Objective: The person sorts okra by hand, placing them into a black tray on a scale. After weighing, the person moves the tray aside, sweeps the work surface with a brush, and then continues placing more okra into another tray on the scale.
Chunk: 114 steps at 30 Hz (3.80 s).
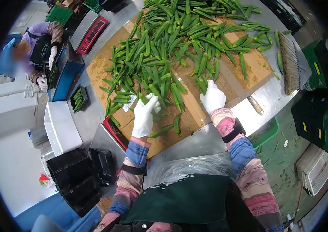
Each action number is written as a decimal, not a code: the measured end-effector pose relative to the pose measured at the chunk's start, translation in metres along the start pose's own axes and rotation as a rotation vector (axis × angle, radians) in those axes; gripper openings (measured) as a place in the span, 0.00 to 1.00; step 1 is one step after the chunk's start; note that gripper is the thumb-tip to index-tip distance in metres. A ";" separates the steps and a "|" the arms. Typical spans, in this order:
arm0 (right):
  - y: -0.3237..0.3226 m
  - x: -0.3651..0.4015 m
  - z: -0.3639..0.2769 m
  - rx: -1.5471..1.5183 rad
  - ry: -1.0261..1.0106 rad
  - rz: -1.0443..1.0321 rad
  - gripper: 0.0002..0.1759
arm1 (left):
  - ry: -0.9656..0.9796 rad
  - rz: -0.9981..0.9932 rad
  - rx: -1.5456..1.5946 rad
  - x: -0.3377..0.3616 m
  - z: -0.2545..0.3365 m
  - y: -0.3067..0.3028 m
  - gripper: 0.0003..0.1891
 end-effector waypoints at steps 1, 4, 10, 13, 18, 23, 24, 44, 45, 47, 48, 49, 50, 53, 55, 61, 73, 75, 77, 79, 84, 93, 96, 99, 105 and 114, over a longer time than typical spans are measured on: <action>0.001 -0.002 0.005 -0.042 0.031 -0.032 0.38 | 0.098 0.050 -0.118 -0.003 0.006 0.005 0.17; -0.005 -0.004 0.025 -0.163 0.093 -0.093 0.36 | 0.385 0.234 -0.480 -0.010 0.019 0.028 0.21; -0.047 -0.009 0.041 -0.530 0.035 0.036 0.29 | 0.417 0.378 -0.920 -0.009 0.025 0.035 0.30; -0.066 -0.031 0.065 -0.666 0.066 0.087 0.32 | 0.210 -0.044 -0.588 0.000 0.015 0.017 0.19; -0.068 -0.078 0.080 -0.273 0.100 0.180 0.37 | 0.452 0.145 -0.971 0.028 0.039 0.004 0.13; -0.062 -0.092 0.032 0.006 0.218 0.116 0.38 | 1.014 0.002 -1.226 0.017 0.054 0.077 0.12; -0.061 -0.093 0.025 0.047 0.194 0.098 0.36 | 0.991 0.014 -1.371 0.012 0.049 0.086 0.12; -0.039 -0.030 0.026 -1.207 -0.017 -0.236 0.26 | -0.286 -0.493 0.357 0.068 -0.012 0.057 0.36; -0.028 -0.004 0.016 -1.186 0.062 -0.393 0.26 | -0.294 -0.538 0.384 0.077 -0.012 0.067 0.37; -0.017 0.049 -0.021 -1.311 0.097 -0.568 0.27 | -0.335 -0.614 0.520 0.091 -0.015 0.083 0.39; 0.008 0.064 -0.020 -1.315 0.156 -0.611 0.26 | -0.367 -0.640 0.629 0.097 -0.018 0.089 0.40; 0.014 0.081 -0.031 -1.332 0.146 -0.649 0.26 | -0.399 -0.666 0.737 0.104 -0.019 0.093 0.42; 0.020 0.095 -0.040 -1.473 0.193 -0.712 0.25 | -0.405 -0.732 0.643 0.114 -0.018 0.092 0.44; 0.041 0.120 -0.049 -1.735 0.289 -0.814 0.24 | -0.368 -0.600 0.500 0.118 -0.022 0.075 0.43; 0.045 0.129 -0.053 -1.812 0.326 -0.851 0.23 | -0.384 -0.600 0.600 0.125 -0.024 0.068 0.42; 0.037 0.144 -0.080 -1.757 0.287 -0.913 0.25 | -0.263 -0.556 0.541 0.143 -0.014 0.056 0.40; 0.063 0.241 -0.310 -1.670 -0.032 -0.777 0.34 | 0.354 0.173 -0.404 0.217 0.087 -0.116 0.31; 0.109 0.266 -0.365 -1.559 -0.116 -0.892 0.49 | 0.398 0.224 -0.490 0.239 0.112 -0.159 0.30; 0.116 0.295 -0.412 -1.574 -0.056 -1.075 0.56 | 0.317 0.257 -0.431 0.250 0.119 -0.211 0.29; 0.147 0.308 -0.437 -1.263 -0.215 -1.121 0.60 | 0.321 0.191 -0.381 0.248 0.114 -0.253 0.28; 0.061 0.240 -0.388 -0.960 -0.962 -0.324 0.23 | 0.347 0.462 -0.820 0.236 0.060 -0.300 0.29; 0.097 0.156 -0.167 0.231 -1.121 -0.146 0.27 | 0.582 0.968 -0.174 0.311 0.039 -0.382 0.24; 0.105 0.144 -0.157 0.164 -1.085 -0.172 0.23 | 0.514 1.069 0.049 0.332 0.012 -0.404 0.25; 0.077 0.157 -0.212 -0.027 -1.104 -0.087 0.20 | 0.432 1.148 -0.048 0.339 -0.020 -0.417 0.26; 0.033 0.244 -0.391 -0.286 -1.460 -0.058 0.21 | 0.465 0.919 -0.096 0.302 -0.021 -0.375 0.32; 0.055 0.227 -0.335 -0.197 -1.302 -0.150 0.21 | 0.525 1.027 -0.145 0.317 0.001 -0.405 0.23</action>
Point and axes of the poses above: each hand's wrist, its own x-axis away from the middle knuckle, its own y-axis out of the palm, z = x × y, the point moved 9 cm from there along -x, towards the middle knuckle, and after that the axes turned 6 degrees about -y, right-handed, at the moved point
